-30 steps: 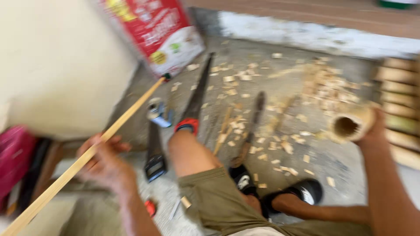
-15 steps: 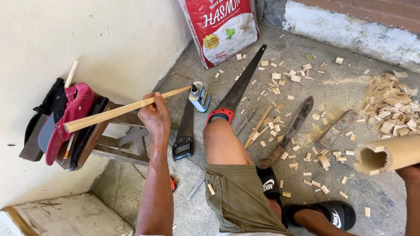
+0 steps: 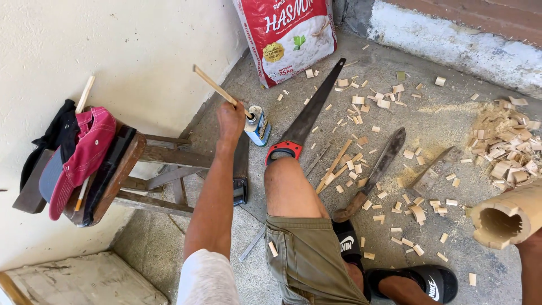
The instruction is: The recorder is shown applying some kind of green substance to a thin bamboo rod and then sliding it inside a hollow bamboo tube, as part of a manufacturing process.
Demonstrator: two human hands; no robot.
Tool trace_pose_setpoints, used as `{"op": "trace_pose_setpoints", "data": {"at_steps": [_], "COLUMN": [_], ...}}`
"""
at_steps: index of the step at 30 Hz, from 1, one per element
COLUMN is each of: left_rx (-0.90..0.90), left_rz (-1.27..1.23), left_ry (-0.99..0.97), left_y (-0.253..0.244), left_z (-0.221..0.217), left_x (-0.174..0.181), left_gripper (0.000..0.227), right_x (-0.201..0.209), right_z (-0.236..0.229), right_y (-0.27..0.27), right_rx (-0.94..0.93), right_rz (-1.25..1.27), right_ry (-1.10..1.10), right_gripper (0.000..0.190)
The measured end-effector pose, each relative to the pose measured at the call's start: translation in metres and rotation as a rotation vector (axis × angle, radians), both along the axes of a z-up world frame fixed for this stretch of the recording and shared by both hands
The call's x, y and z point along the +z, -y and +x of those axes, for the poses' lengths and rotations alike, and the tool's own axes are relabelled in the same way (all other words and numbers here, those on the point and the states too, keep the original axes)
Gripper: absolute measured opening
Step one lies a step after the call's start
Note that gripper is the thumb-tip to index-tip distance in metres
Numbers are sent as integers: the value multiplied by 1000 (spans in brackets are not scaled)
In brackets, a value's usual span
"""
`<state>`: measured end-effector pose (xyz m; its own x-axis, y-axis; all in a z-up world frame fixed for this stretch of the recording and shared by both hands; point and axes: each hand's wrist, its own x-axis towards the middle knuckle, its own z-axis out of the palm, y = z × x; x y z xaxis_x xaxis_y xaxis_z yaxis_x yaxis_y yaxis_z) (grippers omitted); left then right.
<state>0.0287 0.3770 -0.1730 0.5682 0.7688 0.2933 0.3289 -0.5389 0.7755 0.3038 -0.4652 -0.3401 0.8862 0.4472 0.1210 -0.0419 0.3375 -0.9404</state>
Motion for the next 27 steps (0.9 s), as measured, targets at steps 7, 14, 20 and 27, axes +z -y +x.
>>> {"op": "trace_pose_setpoints", "data": {"at_steps": [7,14,20,27], "left_rx": [61,81,47,57], "left_rz": [104,155,236,274], "left_ry": [-4,147,164,116], "left_y": [32,68,77,73], "left_z": [-25,-64,-73,-86], "left_x": [59,130,126,116], "left_gripper": [21,21,21,22], "right_x": [-44,-40,-32,-1], "right_z": [0,25,31,19], "right_y": [-1,-43,-54,-66], "right_rx": [129,14,-138,-293], "right_rz": [-20,333,633,331], "right_ry": [132,-532,-1093,-943], "right_gripper": [44,38,38,31]}}
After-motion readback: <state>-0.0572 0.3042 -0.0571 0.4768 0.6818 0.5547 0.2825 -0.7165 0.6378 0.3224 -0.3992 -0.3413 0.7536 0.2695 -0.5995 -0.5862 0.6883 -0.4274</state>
